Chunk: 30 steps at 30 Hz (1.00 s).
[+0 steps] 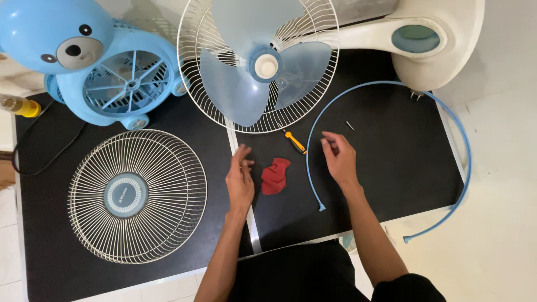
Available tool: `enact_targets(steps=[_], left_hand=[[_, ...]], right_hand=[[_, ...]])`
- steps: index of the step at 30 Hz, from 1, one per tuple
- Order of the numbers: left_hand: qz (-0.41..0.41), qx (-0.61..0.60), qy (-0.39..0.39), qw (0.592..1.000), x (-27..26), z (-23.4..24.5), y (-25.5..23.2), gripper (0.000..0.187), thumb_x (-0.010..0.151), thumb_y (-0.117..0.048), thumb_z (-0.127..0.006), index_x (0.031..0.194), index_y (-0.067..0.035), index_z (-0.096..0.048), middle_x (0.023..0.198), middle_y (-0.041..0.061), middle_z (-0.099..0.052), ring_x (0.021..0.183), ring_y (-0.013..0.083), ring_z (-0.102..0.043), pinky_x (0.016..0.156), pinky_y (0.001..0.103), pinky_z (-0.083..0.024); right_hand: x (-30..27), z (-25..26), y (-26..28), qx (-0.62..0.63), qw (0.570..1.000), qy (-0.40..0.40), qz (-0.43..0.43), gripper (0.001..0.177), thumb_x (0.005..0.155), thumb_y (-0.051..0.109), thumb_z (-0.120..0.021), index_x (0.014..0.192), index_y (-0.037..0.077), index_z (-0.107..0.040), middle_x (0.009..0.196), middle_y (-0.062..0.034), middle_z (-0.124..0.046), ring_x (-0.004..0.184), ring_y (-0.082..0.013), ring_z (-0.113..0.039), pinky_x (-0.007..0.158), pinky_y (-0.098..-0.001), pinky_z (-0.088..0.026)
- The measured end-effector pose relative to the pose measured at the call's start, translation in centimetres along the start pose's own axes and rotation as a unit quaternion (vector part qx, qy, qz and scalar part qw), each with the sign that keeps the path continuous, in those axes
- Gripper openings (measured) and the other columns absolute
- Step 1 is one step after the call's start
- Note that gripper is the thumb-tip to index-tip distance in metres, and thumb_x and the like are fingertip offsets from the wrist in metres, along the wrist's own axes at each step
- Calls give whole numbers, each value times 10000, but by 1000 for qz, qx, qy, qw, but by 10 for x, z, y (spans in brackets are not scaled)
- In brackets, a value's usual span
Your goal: The person assembles a pedestal fan by attaching the front grille, installing the fan blade, and securing it with a nut. They wipe the central hub with a cloth and then attach the rear grille to complete the assembly.
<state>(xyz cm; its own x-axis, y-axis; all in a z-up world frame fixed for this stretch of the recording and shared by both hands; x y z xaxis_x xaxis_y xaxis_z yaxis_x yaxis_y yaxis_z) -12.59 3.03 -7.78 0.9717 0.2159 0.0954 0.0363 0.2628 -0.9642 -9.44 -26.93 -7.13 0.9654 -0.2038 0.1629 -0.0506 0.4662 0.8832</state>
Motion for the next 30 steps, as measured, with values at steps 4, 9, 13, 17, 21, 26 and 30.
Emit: enact_targets(steps=[4,9,13,17,21,26,30], left_hand=[[-41,92,51,994,-9,-8,-5,193,1065,-136,-642,1225,-79,-733,1113,140,-806,969,224,-790,838,336,-608],[54,2,51,997,-14,-9,-6,262,1061,-154,-521,1249,-47,-669,1052,106,-795,910,207,-781,823,319,-605],[-27,21,41,999,-13,-2,-28,279,998,-114,-575,1233,4,-669,1118,131,-763,916,231,-758,793,340,-594],[22,57,79,995,-15,-3,-24,211,1018,-131,-627,1136,-8,-750,993,128,-815,836,239,-785,754,355,-601],[9,1,75,997,-16,-1,-29,217,1032,-125,-597,1167,3,-710,994,130,-801,919,207,-802,767,313,-630],[2,-3,82,997,-13,1,-31,222,1028,-121,-595,1181,-2,-703,1014,140,-797,912,221,-797,765,319,-626],[15,-14,71,997,-15,9,-27,231,1031,-113,-586,1215,-21,-691,1039,143,-791,891,223,-789,762,321,-622]], right_hand=[[-13,-3,-8,3,999,-4,-45,224,992,103,-688,1200,25,-712,936,-60,-728,729,-76,-620,637,-242,-509],[-27,-10,1,29,999,0,-24,214,990,84,-674,1194,26,-705,967,-52,-727,759,-64,-626,645,-235,-514],[-32,-14,9,24,999,5,-32,209,994,88,-676,1190,27,-712,964,-61,-734,727,-82,-614,635,-247,-504],[-35,-19,17,18,999,12,-23,215,994,95,-672,1196,26,-702,991,-60,-738,751,-78,-638,648,-244,-520],[-30,-25,25,15,1000,16,-1,216,995,87,-674,1198,18,-695,996,-69,-731,755,-82,-640,657,-250,-525],[-26,-39,30,37,999,39,4,240,997,85,-671,1228,22,-677,1001,-55,-728,766,-74,-639,663,-242,-525],[-26,-58,33,60,996,63,5,234,1004,90,-673,1229,31,-684,1003,-47,-722,762,-73,-615,657,-238,-507]])
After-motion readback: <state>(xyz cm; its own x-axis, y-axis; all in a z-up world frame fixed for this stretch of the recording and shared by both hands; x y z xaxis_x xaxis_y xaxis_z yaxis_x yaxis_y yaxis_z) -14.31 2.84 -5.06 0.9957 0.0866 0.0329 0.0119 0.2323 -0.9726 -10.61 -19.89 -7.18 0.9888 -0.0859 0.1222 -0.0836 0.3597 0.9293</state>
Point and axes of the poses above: each hand's wrist, its own x-axis towards the middle knuckle, its own z-axis out of the back of the hand, y = z × x, the point moved 7 cm from there along x, towards the middle knuckle
